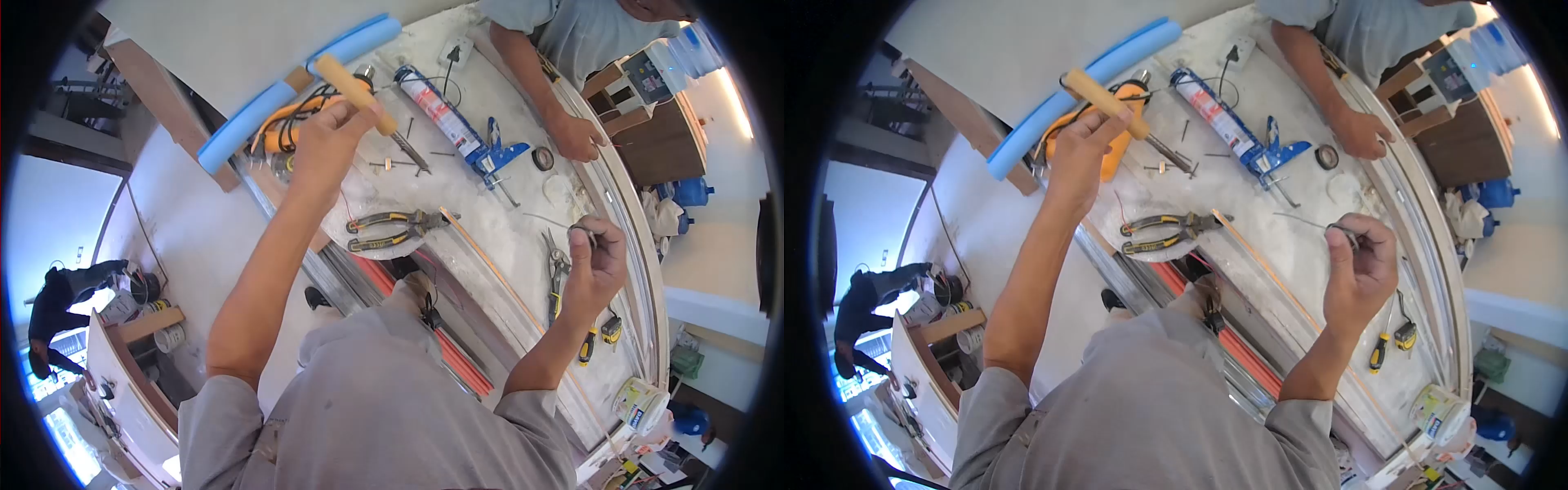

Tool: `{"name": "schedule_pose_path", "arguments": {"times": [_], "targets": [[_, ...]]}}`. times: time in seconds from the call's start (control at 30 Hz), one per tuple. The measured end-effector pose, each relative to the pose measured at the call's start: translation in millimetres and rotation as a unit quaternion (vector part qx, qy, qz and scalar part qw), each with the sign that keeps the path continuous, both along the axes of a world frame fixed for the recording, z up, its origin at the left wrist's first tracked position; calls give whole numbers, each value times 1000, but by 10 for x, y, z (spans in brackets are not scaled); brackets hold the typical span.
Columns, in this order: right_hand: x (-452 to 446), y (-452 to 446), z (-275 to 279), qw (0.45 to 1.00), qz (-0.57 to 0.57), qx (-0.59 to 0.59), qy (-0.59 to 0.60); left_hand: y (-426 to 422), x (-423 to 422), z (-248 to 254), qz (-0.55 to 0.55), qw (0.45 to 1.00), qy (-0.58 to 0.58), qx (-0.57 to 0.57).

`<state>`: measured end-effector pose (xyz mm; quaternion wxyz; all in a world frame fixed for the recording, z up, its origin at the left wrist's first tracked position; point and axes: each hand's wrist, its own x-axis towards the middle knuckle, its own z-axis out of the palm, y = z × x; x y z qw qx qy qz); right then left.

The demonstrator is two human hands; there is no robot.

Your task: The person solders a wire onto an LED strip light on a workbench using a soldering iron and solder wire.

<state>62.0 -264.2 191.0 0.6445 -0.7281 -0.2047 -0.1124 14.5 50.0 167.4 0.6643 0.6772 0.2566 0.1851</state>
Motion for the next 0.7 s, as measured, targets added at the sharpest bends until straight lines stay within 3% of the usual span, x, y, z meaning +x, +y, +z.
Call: {"name": "schedule_pose_path", "arguments": {"times": [0.17,0.43,0.53,0.63,0.67,0.7], "targets": [[-147,15,-153,993,-35,-21,114,-8,-43,-131,9,995,28,92],[134,-105,-1035,970,-15,-38,240,-19,-159,-333,51,995,-45,-79],[248,-45,-1358,960,-25,-105,260,-63,-200,-365,66,988,-66,-123],[237,30,-1366,942,-45,-272,191,-91,-181,-523,53,988,-65,-131],[295,-9,-1345,944,-85,-317,-14,-45,-203,-574,51,989,-63,-121],[350,-18,-1319,908,-121,-337,-220,-20,-222,-573,55,989,-55,-130]]}}
